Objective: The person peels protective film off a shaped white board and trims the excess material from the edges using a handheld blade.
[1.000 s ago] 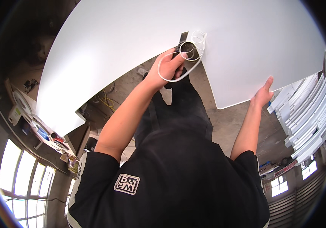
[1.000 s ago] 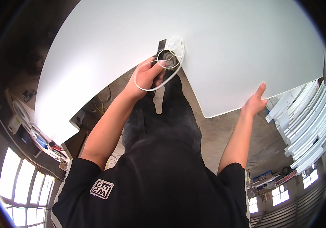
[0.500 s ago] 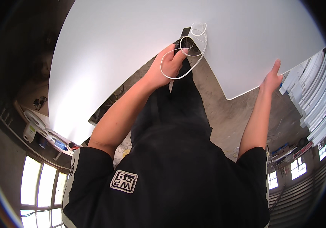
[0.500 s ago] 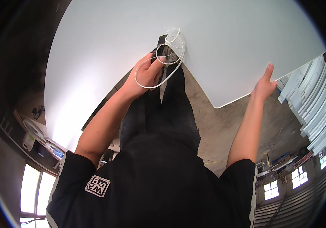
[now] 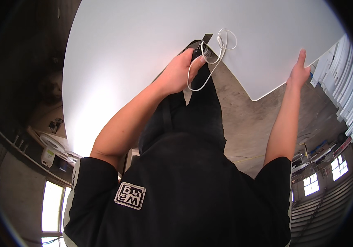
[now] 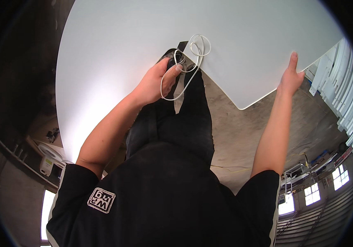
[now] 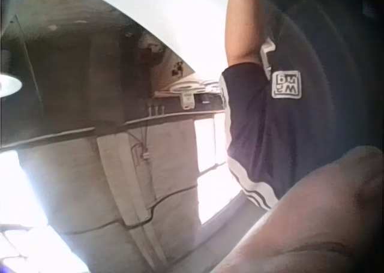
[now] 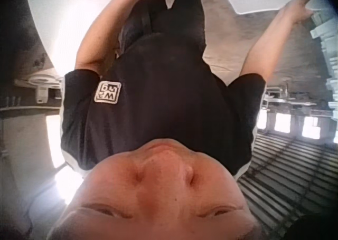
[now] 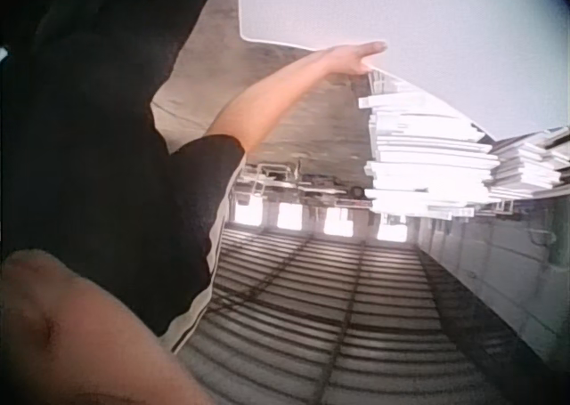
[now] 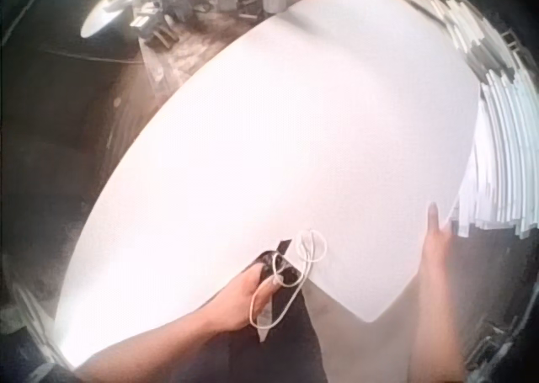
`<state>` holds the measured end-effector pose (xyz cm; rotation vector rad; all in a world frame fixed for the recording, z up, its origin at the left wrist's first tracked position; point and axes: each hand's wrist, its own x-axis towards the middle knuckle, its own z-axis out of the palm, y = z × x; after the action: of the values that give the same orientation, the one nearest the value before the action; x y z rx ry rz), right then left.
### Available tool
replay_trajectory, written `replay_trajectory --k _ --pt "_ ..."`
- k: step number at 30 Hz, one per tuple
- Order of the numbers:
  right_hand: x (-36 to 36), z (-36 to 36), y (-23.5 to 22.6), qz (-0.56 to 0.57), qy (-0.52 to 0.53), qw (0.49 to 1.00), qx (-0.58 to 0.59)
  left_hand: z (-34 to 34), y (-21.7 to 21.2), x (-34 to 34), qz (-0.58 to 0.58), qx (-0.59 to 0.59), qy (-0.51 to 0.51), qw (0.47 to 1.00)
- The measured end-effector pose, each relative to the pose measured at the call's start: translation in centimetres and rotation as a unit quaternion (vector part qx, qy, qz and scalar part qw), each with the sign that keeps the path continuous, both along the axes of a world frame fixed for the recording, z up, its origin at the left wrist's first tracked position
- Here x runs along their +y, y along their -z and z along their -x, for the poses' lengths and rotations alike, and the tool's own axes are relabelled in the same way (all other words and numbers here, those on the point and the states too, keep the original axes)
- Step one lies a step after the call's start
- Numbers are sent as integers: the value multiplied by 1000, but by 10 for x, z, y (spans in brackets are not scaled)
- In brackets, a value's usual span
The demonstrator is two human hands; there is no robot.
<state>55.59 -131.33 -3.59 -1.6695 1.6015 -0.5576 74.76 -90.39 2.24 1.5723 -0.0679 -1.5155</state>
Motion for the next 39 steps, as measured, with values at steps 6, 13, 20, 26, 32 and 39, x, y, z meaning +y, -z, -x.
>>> replay_trajectory --k 6,13,20,26,32,39 --pt "26 -24 -16 -29 -11 996 -84 -7 3 5 -21 -33 97 995" --pt "10 -9 -2 -4 -19 994 -108 1 -5 -17 -28 -34 224 974" --pt "9 -9 -4 -13 -26 996 -88 35 1 -36 19 -73 265 961" --pt "-5 3 11 -8 -17 998 -67 54 2 -49 31 -61 288 955" --pt "7 -10 3 -4 -20 994 -106 72 5 -53 47 -74 296 951" --pt "1 -4 8 -15 6 996 -86 102 5 -66 58 -79 315 944"
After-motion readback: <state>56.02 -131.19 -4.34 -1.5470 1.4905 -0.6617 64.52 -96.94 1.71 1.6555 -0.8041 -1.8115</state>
